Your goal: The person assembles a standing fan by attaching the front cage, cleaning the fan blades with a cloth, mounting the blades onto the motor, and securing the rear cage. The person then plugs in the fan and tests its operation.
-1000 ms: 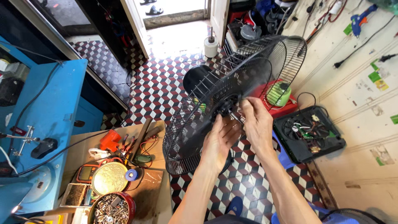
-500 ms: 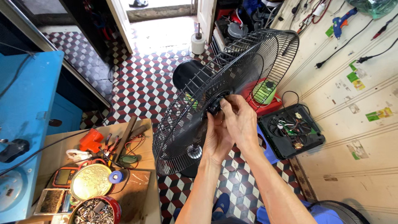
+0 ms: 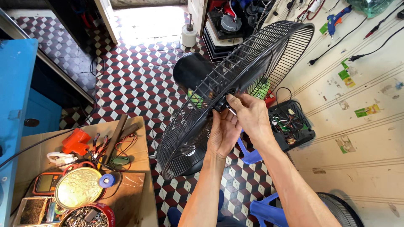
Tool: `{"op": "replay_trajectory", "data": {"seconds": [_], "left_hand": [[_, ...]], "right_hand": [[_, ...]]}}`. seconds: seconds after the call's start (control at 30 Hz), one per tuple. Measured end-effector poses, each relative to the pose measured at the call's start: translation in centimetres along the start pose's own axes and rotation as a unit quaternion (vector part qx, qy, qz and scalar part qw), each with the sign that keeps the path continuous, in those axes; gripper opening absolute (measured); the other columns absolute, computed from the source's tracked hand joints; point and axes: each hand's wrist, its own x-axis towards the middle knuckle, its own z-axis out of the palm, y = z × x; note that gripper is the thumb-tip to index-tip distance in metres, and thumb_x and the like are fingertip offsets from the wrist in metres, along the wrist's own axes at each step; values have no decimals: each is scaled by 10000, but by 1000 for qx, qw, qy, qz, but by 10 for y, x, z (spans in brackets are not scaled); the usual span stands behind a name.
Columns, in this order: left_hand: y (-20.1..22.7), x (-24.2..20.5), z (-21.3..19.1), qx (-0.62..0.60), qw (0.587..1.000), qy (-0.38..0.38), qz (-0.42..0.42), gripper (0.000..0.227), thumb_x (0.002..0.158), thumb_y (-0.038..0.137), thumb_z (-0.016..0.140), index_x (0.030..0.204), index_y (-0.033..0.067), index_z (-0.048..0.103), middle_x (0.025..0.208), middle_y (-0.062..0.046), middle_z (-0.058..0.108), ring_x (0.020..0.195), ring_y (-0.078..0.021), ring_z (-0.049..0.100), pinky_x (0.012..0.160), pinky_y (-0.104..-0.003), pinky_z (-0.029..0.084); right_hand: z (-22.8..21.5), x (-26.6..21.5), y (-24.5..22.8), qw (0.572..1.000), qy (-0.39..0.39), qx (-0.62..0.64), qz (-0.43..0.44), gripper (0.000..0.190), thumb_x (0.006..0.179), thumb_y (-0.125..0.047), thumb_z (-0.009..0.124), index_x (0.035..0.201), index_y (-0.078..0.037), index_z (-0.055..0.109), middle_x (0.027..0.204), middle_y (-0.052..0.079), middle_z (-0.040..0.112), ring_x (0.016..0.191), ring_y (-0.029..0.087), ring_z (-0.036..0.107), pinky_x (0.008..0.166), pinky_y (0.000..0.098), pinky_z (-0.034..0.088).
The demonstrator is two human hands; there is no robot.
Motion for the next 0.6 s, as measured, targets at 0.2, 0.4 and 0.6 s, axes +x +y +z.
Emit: {"op": "replay_trajectory", "data": {"seconds": [0.2,0.4,0.6], "left_hand": [[3,-2,-5,51,996,75,20,502,936,367,755,1276,21,625,1292,-69,631,1294,-200,558,1183,-357,436],[6,-6,-8,54,996,76,12,433,934,305,765,1249,37,637,1243,-66,658,1210,-199,605,1130,-354,471],[13,-28,35,205,969,136,23,413,988,379,661,1254,63,650,1212,-59,657,1149,-178,607,1049,-359,504]], "right_hand": [[-4,9,9,999,-24,-34,9,399,953,-333,638,974,50,747,770,75,703,725,130,590,668,313,498],[-3,13,11,998,-64,-4,-8,395,975,-313,582,1018,45,746,841,65,736,781,117,614,728,283,509],[8,2,23,999,-20,40,-14,379,986,-305,586,1051,52,693,873,78,702,798,142,620,745,288,520]]}}
